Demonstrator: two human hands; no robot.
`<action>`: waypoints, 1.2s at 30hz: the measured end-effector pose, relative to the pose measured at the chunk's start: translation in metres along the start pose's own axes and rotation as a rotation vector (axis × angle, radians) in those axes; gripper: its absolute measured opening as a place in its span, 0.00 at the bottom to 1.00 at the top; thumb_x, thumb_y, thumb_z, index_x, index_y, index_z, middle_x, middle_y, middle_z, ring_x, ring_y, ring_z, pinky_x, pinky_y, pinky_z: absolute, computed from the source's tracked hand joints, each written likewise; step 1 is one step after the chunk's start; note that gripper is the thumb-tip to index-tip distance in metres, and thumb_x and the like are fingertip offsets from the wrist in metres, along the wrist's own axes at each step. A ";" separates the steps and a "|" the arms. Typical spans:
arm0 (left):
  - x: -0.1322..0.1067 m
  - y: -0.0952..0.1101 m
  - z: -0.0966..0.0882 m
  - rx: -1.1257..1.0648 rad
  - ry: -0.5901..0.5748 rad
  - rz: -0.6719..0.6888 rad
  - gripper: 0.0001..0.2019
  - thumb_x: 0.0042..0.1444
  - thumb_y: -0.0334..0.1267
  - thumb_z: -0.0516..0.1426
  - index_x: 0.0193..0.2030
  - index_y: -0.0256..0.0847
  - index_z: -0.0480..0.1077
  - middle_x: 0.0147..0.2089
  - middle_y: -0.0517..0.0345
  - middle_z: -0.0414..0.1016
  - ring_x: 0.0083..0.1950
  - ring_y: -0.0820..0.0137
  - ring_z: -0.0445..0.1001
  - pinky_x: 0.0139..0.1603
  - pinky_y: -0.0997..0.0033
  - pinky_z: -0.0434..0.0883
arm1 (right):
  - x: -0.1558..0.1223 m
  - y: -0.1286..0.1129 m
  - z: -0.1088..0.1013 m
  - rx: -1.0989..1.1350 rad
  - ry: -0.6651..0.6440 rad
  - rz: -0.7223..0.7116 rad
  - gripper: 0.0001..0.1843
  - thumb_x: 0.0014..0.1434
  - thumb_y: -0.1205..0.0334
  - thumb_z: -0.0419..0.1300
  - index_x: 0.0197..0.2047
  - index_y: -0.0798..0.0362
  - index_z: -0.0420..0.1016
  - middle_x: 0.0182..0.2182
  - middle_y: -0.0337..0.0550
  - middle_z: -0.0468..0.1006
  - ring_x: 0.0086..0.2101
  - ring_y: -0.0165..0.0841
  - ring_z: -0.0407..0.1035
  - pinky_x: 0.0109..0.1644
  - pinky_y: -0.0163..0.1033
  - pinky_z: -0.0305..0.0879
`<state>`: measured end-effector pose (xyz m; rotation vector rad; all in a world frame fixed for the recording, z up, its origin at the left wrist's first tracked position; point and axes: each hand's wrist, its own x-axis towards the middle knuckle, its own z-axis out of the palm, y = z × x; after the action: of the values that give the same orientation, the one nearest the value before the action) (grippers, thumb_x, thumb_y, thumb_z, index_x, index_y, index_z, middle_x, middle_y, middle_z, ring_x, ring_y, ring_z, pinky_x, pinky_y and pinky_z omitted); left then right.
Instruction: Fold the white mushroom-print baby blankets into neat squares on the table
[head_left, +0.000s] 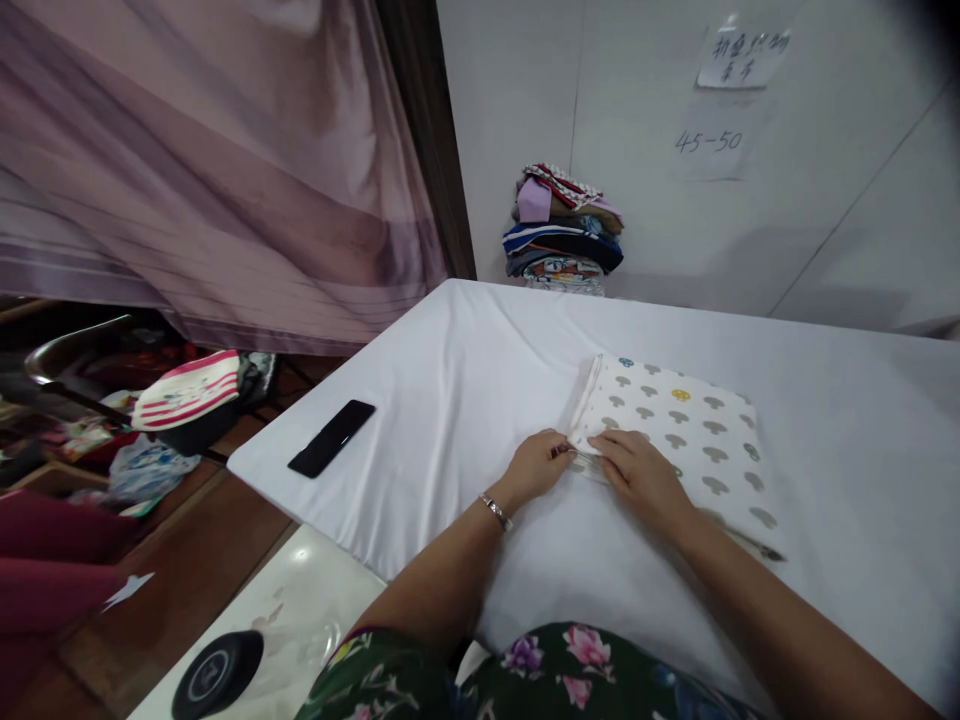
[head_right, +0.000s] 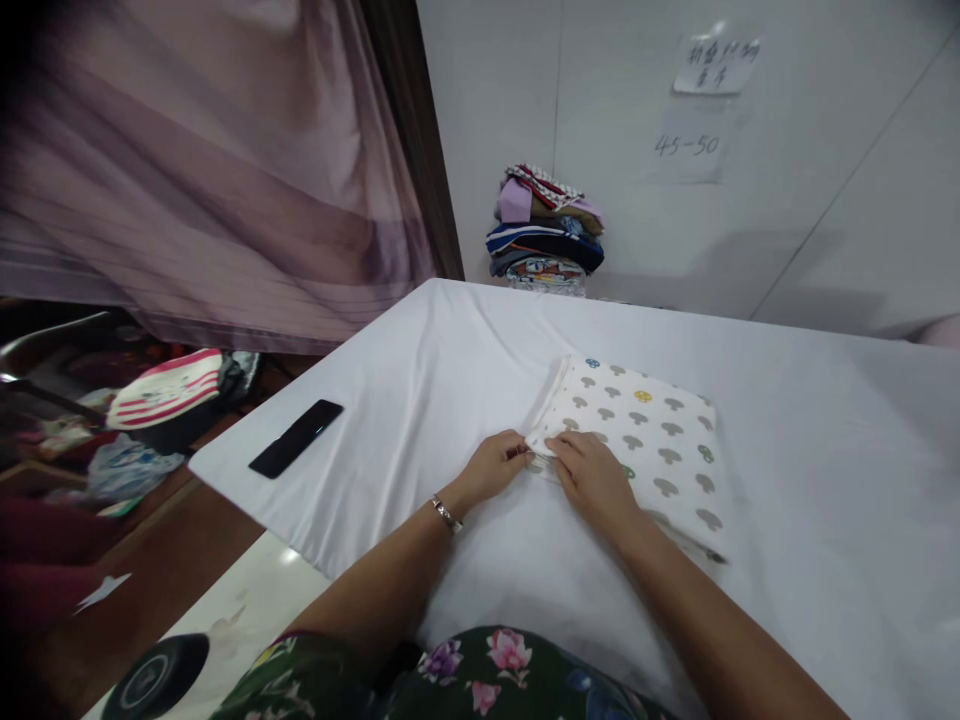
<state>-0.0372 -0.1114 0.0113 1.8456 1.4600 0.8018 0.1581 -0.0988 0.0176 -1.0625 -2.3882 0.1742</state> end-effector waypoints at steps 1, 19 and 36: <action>0.000 0.000 0.000 -0.016 -0.007 -0.025 0.08 0.53 0.38 0.51 0.31 0.40 0.71 0.32 0.61 0.68 0.33 0.74 0.66 0.34 0.75 0.62 | 0.000 0.000 0.000 -0.005 -0.004 -0.006 0.17 0.60 0.65 0.47 0.49 0.50 0.70 0.45 0.47 0.73 0.44 0.39 0.65 0.47 0.47 0.65; 0.004 0.004 0.004 0.008 0.060 -0.257 0.15 0.51 0.48 0.52 0.24 0.39 0.65 0.24 0.64 0.63 0.27 0.75 0.61 0.27 0.75 0.57 | -0.005 -0.011 -0.002 -0.083 -0.063 -0.078 0.19 0.59 0.67 0.48 0.52 0.49 0.68 0.47 0.49 0.71 0.45 0.41 0.65 0.46 0.49 0.63; 0.044 0.029 -0.004 0.147 0.109 -0.231 0.15 0.52 0.52 0.53 0.29 0.41 0.66 0.35 0.58 0.71 0.36 0.69 0.68 0.35 0.72 0.62 | -0.091 0.102 -0.065 0.064 0.208 0.745 0.28 0.53 0.42 0.51 0.52 0.47 0.69 0.59 0.43 0.62 0.48 0.45 0.66 0.37 0.44 0.70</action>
<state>-0.0144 -0.0725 0.0397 1.7191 1.8056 0.7063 0.3088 -0.1006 0.0048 -1.7924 -1.6970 0.3709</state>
